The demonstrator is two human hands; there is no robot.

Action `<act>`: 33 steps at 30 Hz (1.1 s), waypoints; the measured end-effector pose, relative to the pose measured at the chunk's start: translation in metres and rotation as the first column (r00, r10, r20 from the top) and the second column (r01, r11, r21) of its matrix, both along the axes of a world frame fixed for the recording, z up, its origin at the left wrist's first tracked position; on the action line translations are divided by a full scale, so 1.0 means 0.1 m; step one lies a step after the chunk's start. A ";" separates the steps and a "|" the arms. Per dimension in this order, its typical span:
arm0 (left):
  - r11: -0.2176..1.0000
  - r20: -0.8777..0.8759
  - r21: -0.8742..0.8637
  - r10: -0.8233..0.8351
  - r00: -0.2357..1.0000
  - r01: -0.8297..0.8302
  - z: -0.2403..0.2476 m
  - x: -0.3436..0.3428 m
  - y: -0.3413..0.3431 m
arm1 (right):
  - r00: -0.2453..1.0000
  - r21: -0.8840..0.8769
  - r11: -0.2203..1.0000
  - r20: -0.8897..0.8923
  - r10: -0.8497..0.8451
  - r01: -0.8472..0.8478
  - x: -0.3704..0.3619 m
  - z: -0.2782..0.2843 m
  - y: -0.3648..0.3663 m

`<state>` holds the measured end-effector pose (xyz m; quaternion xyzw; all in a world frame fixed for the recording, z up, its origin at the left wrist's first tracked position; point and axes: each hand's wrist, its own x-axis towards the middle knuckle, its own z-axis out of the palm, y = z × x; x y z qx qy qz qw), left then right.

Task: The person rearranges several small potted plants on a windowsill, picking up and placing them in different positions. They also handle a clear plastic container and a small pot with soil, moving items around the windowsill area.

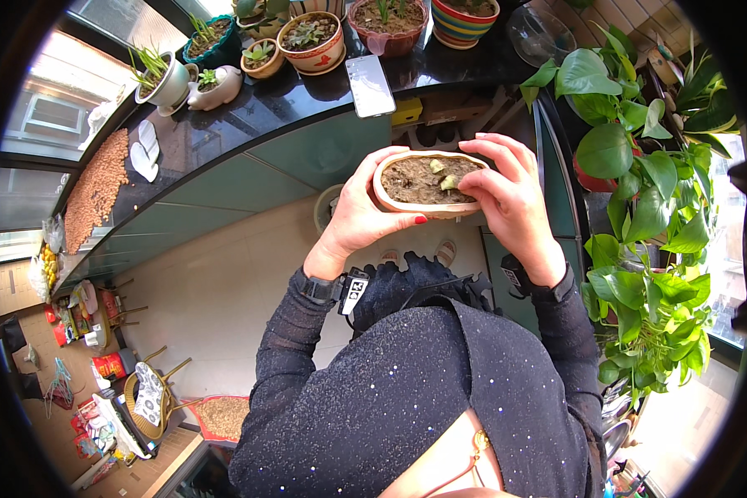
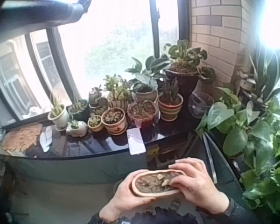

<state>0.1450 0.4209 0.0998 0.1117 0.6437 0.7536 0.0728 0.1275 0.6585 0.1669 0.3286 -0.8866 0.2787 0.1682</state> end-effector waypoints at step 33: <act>1.000 -0.005 -0.001 0.015 1.000 -0.015 -0.02 0.00 -0.02 | 0.987 -0.040 0.999 0.160 0.010 -0.004 0.01 0.02 -0.04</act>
